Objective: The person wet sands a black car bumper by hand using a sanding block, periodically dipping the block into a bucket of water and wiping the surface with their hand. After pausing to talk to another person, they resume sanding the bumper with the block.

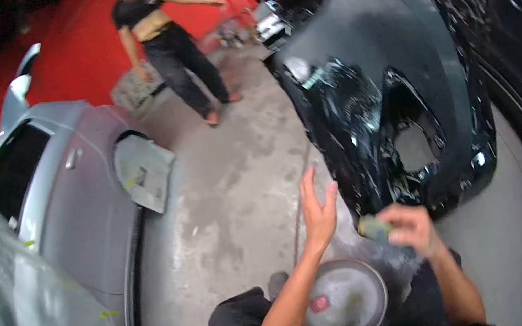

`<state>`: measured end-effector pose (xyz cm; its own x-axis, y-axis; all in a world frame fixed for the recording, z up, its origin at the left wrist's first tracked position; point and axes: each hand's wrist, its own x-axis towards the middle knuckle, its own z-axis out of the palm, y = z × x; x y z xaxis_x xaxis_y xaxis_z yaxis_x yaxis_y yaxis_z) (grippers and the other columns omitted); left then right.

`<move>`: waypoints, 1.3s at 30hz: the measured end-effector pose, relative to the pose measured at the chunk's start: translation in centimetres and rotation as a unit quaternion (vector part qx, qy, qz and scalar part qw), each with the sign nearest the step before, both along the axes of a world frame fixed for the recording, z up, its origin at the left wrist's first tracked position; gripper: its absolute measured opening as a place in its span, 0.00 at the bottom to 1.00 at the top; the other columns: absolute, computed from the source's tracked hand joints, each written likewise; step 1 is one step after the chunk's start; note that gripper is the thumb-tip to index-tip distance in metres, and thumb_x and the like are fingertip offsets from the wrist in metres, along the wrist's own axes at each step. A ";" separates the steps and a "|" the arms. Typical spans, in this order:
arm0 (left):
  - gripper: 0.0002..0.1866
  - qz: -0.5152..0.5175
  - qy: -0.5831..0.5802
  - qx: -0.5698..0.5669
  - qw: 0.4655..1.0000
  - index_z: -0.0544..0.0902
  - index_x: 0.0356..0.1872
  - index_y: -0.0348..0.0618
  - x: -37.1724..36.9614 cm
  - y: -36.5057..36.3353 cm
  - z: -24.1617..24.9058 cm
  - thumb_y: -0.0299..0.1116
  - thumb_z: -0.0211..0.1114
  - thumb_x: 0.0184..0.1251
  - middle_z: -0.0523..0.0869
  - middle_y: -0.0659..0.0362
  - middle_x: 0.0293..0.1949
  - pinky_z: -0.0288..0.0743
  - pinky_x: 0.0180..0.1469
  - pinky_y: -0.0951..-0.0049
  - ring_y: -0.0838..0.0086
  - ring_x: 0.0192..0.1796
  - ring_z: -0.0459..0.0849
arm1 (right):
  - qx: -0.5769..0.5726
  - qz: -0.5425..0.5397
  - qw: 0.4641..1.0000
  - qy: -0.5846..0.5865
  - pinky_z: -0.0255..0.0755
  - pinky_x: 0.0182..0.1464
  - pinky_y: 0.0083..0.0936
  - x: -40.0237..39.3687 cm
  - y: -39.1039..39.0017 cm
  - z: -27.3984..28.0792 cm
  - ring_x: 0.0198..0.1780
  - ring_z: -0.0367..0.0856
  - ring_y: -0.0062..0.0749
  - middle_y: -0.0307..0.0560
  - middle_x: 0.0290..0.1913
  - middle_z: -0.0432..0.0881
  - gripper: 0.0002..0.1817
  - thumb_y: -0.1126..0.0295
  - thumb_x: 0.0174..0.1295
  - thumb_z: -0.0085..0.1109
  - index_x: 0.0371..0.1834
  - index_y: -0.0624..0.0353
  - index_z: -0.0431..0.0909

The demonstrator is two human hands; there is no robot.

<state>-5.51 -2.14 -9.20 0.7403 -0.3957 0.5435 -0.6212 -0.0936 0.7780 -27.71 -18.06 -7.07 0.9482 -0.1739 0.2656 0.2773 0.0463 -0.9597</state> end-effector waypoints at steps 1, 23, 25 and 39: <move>0.35 0.013 -0.018 -0.005 1.000 0.68 0.84 0.37 1.1 -0.6 2.5 0.41 0.69 0.84 0.75 0.39 0.77 0.66 0.82 0.53 0.49 0.80 0.75 | 0.007 0.024 0.999 0.038 0.84 0.64 0.34 -0.3 1.1 -2.2 0.59 0.89 0.34 0.49 0.59 0.89 0.26 0.68 0.66 0.76 0.67 0.66 0.87; 0.50 -0.128 -0.498 0.356 0.781 0.69 0.84 0.37 0.2 -5.0 10.9 0.62 0.69 0.71 0.59 0.44 0.90 0.44 0.90 0.37 0.46 0.92 0.52 | 0.094 0.119 0.970 0.191 0.80 0.66 0.31 -0.7 11.8 -19.2 0.62 0.86 0.28 0.45 0.64 0.91 0.23 0.68 0.74 0.75 0.70 0.62 0.87; 0.47 -0.160 -0.497 0.363 0.772 0.76 0.80 0.38 -1.6 -4.7 9.1 0.63 0.70 0.68 0.65 0.45 0.88 0.44 0.91 0.38 0.48 0.92 0.56 | 0.091 0.123 0.969 0.196 0.80 0.65 0.30 -0.9 11.9 -19.4 0.62 0.86 0.28 0.46 0.65 0.91 0.23 0.68 0.74 0.75 0.70 0.62 0.87; 0.35 0.059 -0.403 0.248 0.879 0.66 0.88 0.41 10.9 -5.2 16.7 0.51 0.54 0.90 0.61 0.49 0.90 0.45 0.88 0.31 0.47 0.92 0.54 | -0.118 0.053 0.988 0.086 0.81 0.59 0.43 -0.5 12.2 -20.4 0.55 0.90 0.53 0.56 0.52 0.90 0.22 0.64 0.68 0.77 0.64 0.57 0.91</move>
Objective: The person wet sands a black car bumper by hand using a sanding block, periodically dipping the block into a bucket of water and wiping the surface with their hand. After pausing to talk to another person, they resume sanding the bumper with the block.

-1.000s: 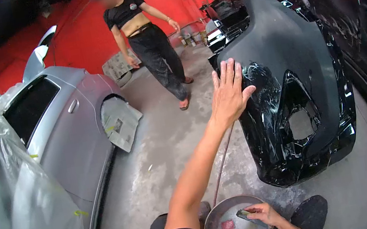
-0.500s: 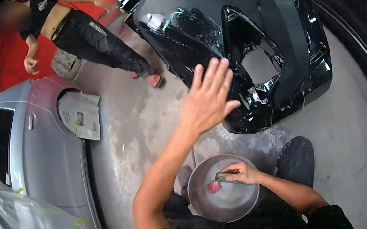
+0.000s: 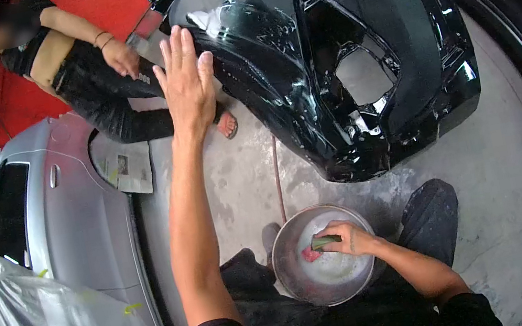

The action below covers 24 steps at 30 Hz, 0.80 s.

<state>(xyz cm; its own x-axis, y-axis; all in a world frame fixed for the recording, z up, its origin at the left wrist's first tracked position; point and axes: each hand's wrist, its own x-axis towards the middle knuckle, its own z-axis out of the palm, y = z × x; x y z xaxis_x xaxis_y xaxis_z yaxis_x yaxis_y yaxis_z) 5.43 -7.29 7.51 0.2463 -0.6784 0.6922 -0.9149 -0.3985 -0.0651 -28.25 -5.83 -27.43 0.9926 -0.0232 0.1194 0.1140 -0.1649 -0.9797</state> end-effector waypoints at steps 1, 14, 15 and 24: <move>0.35 0.007 -0.021 0.018 1.000 0.66 0.88 0.42 0.0 0.3 0.0 0.51 0.52 0.91 0.61 0.50 0.90 0.44 0.88 0.30 0.48 0.92 0.54 | 0.000 0.003 1.000 0.001 0.81 0.59 0.43 0.0 0.0 -0.1 0.55 0.90 0.53 0.56 0.52 0.90 0.22 0.64 0.68 0.77 0.64 0.57 0.91; 0.38 -0.030 -0.063 0.108 0.992 0.69 0.86 0.45 -8.8 1.9 -6.0 0.47 0.65 0.81 0.63 0.56 0.90 0.39 0.85 0.21 0.50 0.92 0.55 | 0.007 0.008 1.000 0.017 0.82 0.59 0.42 -0.1 0.2 0.5 0.56 0.90 0.51 0.54 0.54 0.90 0.22 0.64 0.68 0.77 0.65 0.56 0.91; 0.38 -0.041 -0.049 0.109 0.992 0.71 0.85 0.44 -9.5 2.1 -6.6 0.47 0.67 0.79 0.63 0.56 0.90 0.38 0.85 0.20 0.51 0.92 0.54 | 0.007 0.007 1.000 0.014 0.82 0.59 0.42 -0.1 0.2 0.4 0.56 0.89 0.51 0.54 0.54 0.89 0.22 0.64 0.68 0.77 0.65 0.55 0.91; 0.36 -0.003 -0.070 0.062 0.996 0.71 0.85 0.46 -7.8 0.2 -4.5 0.48 0.66 0.81 0.66 0.57 0.88 0.44 0.82 0.16 0.43 0.91 0.55 | -0.016 0.020 1.000 0.016 0.82 0.60 0.41 0.1 -0.2 0.1 0.57 0.90 0.50 0.57 0.55 0.90 0.23 0.67 0.67 0.77 0.66 0.58 0.89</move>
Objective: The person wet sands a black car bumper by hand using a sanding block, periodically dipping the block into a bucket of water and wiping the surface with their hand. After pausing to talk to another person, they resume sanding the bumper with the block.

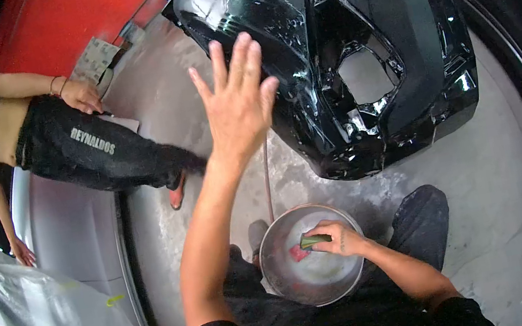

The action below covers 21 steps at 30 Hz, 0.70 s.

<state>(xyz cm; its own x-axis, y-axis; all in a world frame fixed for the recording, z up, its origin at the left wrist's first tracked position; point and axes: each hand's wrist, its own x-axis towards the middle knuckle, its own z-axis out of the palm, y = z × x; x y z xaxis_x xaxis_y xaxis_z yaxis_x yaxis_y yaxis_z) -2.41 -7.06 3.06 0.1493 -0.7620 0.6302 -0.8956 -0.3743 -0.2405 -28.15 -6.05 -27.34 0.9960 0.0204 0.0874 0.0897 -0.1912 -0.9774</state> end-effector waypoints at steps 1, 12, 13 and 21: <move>0.36 0.006 -0.013 -0.014 1.000 0.71 0.85 0.46 0.6 -0.6 0.8 0.48 0.65 0.82 0.66 0.57 0.88 0.45 0.82 0.15 0.42 0.91 0.55 | -0.001 -0.002 1.000 0.000 0.82 0.60 0.41 0.0 0.0 0.2 0.57 0.90 0.50 0.57 0.55 0.90 0.23 0.67 0.67 0.77 0.66 0.58 0.89; 0.36 0.003 0.010 0.018 1.000 0.66 0.88 0.48 -0.9 0.0 -0.5 0.42 0.63 0.85 0.60 0.55 0.91 0.40 0.87 0.24 0.48 0.93 0.52 | -0.001 -0.020 1.000 0.002 0.82 0.60 0.41 -0.2 0.5 0.7 0.56 0.90 0.51 0.56 0.55 0.90 0.22 0.68 0.68 0.77 0.65 0.57 0.90; 0.37 -0.003 0.023 0.041 0.999 0.68 0.88 0.49 -1.9 0.5 -1.0 0.40 0.66 0.82 0.61 0.56 0.91 0.40 0.87 0.25 0.49 0.93 0.52 | 0.000 -0.021 1.000 0.002 0.82 0.60 0.41 -0.1 0.7 0.4 0.56 0.90 0.51 0.56 0.55 0.90 0.22 0.68 0.68 0.77 0.65 0.57 0.90; 0.33 -0.117 0.057 0.087 0.988 0.79 0.76 0.43 -6.8 1.2 -4.0 0.35 0.76 0.71 0.73 0.52 0.84 0.43 0.86 0.23 0.44 0.90 0.61 | 0.021 -0.012 0.999 0.027 0.79 0.68 0.45 -0.5 0.0 1.0 0.64 0.87 0.56 0.58 0.60 0.89 0.24 0.62 0.70 0.72 0.67 0.58 0.89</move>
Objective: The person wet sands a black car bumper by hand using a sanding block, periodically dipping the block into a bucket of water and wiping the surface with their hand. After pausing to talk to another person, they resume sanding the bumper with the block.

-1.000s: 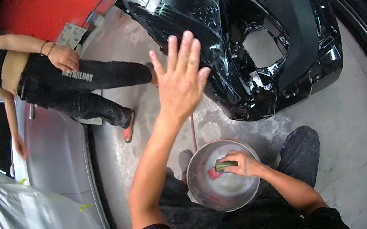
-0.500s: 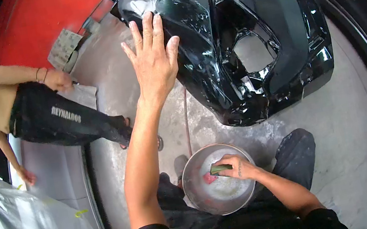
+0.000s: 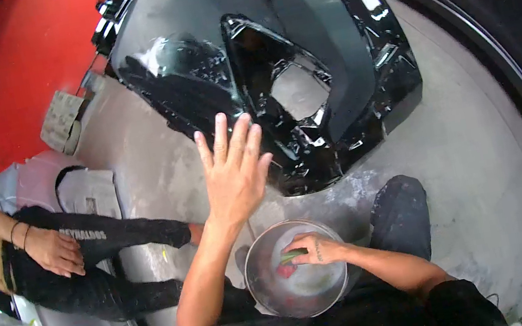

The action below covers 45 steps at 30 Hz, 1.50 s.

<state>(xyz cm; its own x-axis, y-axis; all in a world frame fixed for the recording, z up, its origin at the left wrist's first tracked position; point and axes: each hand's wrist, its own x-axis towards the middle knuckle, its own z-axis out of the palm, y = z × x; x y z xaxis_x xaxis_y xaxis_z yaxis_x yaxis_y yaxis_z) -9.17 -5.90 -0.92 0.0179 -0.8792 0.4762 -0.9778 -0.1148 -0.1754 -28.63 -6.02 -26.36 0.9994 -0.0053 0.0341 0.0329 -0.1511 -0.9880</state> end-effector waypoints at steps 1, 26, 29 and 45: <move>0.31 -0.011 -0.003 -0.025 1.000 0.79 0.76 0.42 0.2 -0.6 0.4 0.33 0.74 0.72 0.75 0.50 0.82 0.44 0.87 0.26 0.45 0.89 0.63 | 0.005 -0.010 1.000 -0.004 0.79 0.67 0.45 -0.1 0.2 0.0 0.63 0.88 0.56 0.59 0.58 0.90 0.24 0.60 0.71 0.71 0.67 0.58 0.88; 0.24 -0.092 0.123 -0.092 0.984 0.84 0.71 0.40 -5.1 -7.3 1.6 0.30 0.71 0.75 0.80 0.47 0.78 0.55 0.87 0.39 0.43 0.86 0.68 | -0.041 -0.047 0.997 -0.056 0.79 0.69 0.43 0.0 0.5 -1.0 0.65 0.87 0.53 0.58 0.62 0.88 0.25 0.56 0.76 0.70 0.71 0.56 0.86; 0.23 -0.001 0.228 -0.196 0.954 0.85 0.69 0.34 -4.6 -2.6 0.0 0.25 0.68 0.75 0.85 0.45 0.71 0.66 0.82 0.53 0.50 0.77 0.78 | 0.074 -0.087 0.993 -0.019 0.78 0.69 0.41 0.1 0.5 -0.9 0.66 0.88 0.50 0.58 0.63 0.89 0.25 0.56 0.77 0.69 0.71 0.57 0.86; 0.49 0.064 0.750 -0.256 0.607 0.58 0.87 0.39 -5.4 4.1 -19.7 0.51 0.77 0.78 0.78 0.49 0.75 0.70 0.79 0.56 0.58 0.78 0.75 | -0.121 -0.396 0.880 -0.233 0.79 0.67 0.40 -7.6 -15.2 18.1 0.63 0.86 0.49 0.57 0.60 0.86 0.24 0.69 0.65 0.74 0.64 0.64 0.87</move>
